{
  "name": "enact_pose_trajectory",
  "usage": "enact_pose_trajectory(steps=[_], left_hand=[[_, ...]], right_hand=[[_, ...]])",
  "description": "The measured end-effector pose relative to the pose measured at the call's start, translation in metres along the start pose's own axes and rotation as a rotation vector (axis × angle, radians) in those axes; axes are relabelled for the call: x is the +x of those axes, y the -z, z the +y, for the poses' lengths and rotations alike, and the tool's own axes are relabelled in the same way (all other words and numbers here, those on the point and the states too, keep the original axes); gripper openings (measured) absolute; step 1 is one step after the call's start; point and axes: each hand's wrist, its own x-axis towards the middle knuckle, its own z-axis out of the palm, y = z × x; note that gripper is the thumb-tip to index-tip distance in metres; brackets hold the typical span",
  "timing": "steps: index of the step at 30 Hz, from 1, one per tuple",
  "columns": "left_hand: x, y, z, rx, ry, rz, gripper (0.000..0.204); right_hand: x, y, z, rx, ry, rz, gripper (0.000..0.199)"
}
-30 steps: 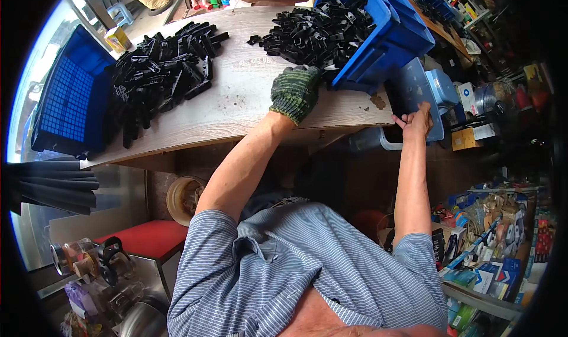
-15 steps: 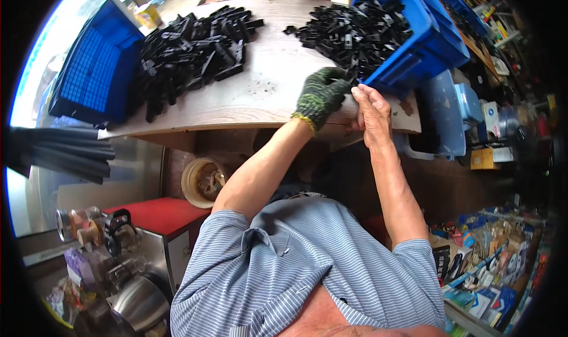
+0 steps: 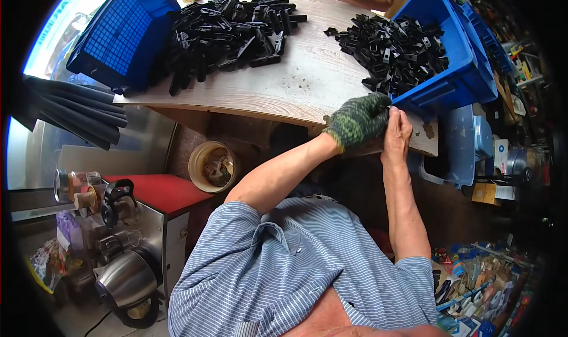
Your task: Sorting small black plastic components from one blue bin into another at a workbench.
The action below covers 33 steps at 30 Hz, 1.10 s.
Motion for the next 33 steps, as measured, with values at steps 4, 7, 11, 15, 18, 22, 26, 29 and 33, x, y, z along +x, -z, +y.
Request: enact_pose_trajectory(steps=[4,7,11,15,18,22,26,29,33], left_hand=[[-0.015,0.068,0.014,0.873,0.051,0.407,0.042],[-0.027,0.149,0.006,1.165,0.244,0.411,0.035],[-0.039,0.168,0.019,1.289,0.392,0.233,0.030],[-0.057,0.164,0.015,1.292,0.124,0.246,0.023],[-0.055,0.170,0.013,1.168,0.058,0.387,0.022],[-0.045,0.186,0.010,1.243,-0.008,0.408,0.019],[-0.050,0.188,0.006,1.247,0.146,0.223,0.016],[-0.054,0.182,0.010,1.238,0.160,0.189,0.014],[-0.060,0.170,0.016,1.232,0.059,0.203,0.014]], right_hand=[[-0.012,-0.004,-0.027,0.370,-0.327,0.042,0.020],[-0.013,-0.009,-0.038,0.374,-0.337,0.041,0.025],[-0.012,-0.007,-0.039,0.386,-0.356,0.070,0.032],[-0.013,-0.010,-0.040,0.386,-0.326,0.067,0.031],[-0.013,-0.011,-0.036,0.351,-0.287,0.041,0.033],[-0.015,-0.009,-0.039,0.370,-0.299,0.059,0.032],[-0.015,-0.009,-0.041,0.386,-0.291,0.041,0.033],[-0.015,-0.009,-0.039,0.383,-0.284,0.036,0.033],[-0.014,-0.008,-0.038,0.386,-0.275,0.029,0.033]])
